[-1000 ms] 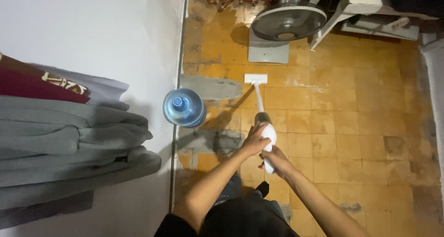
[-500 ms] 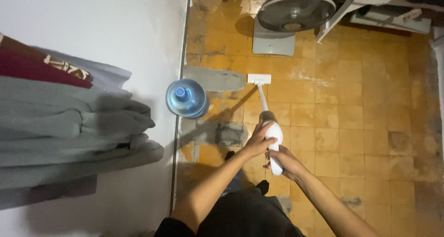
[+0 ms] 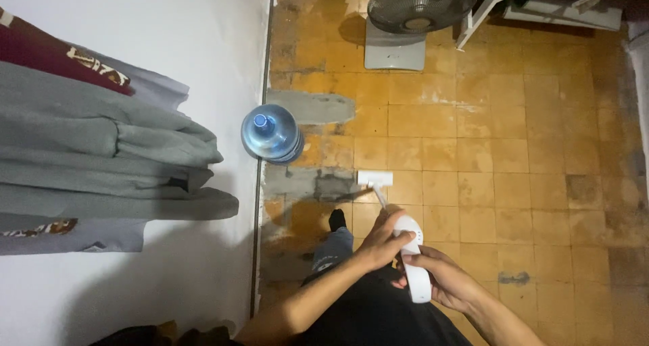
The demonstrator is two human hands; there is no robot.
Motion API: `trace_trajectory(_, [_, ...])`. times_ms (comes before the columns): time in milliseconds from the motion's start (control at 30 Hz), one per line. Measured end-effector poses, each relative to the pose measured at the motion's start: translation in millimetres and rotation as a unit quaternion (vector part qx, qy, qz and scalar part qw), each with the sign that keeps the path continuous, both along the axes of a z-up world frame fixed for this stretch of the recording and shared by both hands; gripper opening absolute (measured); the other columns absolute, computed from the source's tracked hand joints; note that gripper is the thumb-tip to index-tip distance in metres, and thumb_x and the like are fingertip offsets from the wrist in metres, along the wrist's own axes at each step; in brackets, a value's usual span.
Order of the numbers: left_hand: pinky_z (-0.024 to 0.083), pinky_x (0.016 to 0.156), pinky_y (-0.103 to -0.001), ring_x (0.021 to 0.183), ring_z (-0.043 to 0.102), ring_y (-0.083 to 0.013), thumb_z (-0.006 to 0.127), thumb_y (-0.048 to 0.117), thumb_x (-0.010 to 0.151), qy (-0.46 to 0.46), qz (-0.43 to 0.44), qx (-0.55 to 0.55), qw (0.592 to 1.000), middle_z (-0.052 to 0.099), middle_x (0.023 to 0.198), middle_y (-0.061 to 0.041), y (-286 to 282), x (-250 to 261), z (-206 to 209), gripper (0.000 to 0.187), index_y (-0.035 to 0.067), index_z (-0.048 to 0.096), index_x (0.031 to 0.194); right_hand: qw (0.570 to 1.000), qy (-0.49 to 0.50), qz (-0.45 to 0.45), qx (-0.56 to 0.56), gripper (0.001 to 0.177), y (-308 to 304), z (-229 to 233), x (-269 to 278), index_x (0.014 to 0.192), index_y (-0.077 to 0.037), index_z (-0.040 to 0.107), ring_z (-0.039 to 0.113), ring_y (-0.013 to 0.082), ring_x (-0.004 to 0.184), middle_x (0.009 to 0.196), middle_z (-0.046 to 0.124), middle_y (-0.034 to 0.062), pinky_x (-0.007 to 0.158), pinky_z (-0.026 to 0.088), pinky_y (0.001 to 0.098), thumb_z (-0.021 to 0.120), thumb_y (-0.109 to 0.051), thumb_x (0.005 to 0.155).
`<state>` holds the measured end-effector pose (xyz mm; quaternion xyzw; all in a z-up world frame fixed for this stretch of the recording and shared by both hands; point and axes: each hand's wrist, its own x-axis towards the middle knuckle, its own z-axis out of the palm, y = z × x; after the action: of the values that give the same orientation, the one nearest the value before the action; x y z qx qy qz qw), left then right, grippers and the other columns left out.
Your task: The person uses a white handheld mop to clean a tiled floor in a small room. They move the mop back and forth across the floor in short strokes, focusing on a limited area near a standing fan and a water dispenser.
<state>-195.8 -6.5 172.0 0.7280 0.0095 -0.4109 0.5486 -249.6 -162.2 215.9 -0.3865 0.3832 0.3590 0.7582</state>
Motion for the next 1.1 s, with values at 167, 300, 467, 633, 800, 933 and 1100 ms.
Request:
trace_trajectory(167, [0.033,0.115,-0.043,0.140,0.040,-0.0283,0.051,0.052,0.089,-0.032,0.014,-0.036,0.999,0.038,0.152,-0.011,-2,-22,-18,0.074,0.012,0.042,0.150,0.999,0.029,-0.016,-0.036,0.024,8,26,-9,0.112,0.013,0.053,0.060,0.0345,0.060,0.091,0.058,0.0268,0.088,0.061,0.0638,0.062,0.001,0.093])
trace_trajectory(300, [0.041,0.104,-0.043,0.127,0.049,-0.0272,0.054,0.045,0.087,-0.044,0.003,-0.021,0.999,0.047,0.140,-0.009,-1,-16,-8,0.068,0.010,0.048,0.145,0.999,0.005,-0.038,-0.018,0.028,9,9,-19,0.115,0.010,0.055,0.060,0.0300,0.056,0.082,0.056,0.0210,0.088,0.061,0.0634,0.063,-0.002,0.091])
trace_trajectory(467, [0.033,0.114,-0.038,0.136,0.046,-0.0262,0.058,0.040,0.084,-0.110,-0.008,-0.047,0.993,0.051,0.141,-0.011,3,4,-35,0.064,0.006,0.054,0.138,0.996,-0.016,-0.079,-0.027,0.029,26,3,-10,0.115,0.009,0.055,0.060,0.0275,0.052,0.077,0.055,0.0189,0.084,0.062,0.0610,0.063,-0.001,0.090])
trace_trajectory(633, [0.033,0.114,-0.039,0.137,0.045,-0.0256,0.059,0.038,0.083,-0.089,-0.043,-0.026,0.995,0.047,0.144,-0.011,8,41,-33,0.064,0.010,0.054,0.140,0.991,0.010,-0.118,-0.061,0.030,44,7,21,0.117,0.010,0.055,0.060,0.0307,0.054,0.077,0.055,0.0199,0.086,0.062,0.0615,0.063,0.003,0.089])
trace_trajectory(800, [0.033,0.115,-0.040,0.128,0.049,-0.0301,0.062,0.015,0.080,-0.233,-0.021,-0.160,0.959,0.051,0.131,-0.014,1,80,-81,0.047,0.000,0.056,0.124,0.987,-0.034,-0.120,-0.099,0.036,55,-20,56,0.122,0.009,0.054,0.055,0.0254,0.055,0.093,0.059,0.0237,0.076,0.063,0.0536,0.060,0.001,0.087])
trace_trajectory(933, [0.024,0.119,-0.043,0.154,0.027,-0.0282,0.060,0.028,0.081,-0.110,-0.057,-0.053,0.991,0.036,0.159,-0.018,-3,115,-94,0.067,0.010,0.049,0.145,0.988,-0.041,-0.111,-0.100,0.031,52,-44,87,0.116,0.008,0.050,0.054,0.0265,0.056,0.093,0.055,0.0230,0.078,0.063,0.0521,0.056,0.004,0.086])
trace_trajectory(1100, [0.035,0.111,-0.045,0.145,0.035,-0.0296,0.058,0.031,0.081,-0.078,-0.050,-0.019,0.996,0.030,0.162,-0.010,-32,156,-117,0.076,0.014,0.038,0.152,0.973,-0.055,0.075,-0.212,0.035,20,-81,132,0.114,-0.005,0.048,0.067,0.0238,0.059,0.086,0.057,0.0135,0.042,0.043,0.0319,0.060,-0.010,0.083])
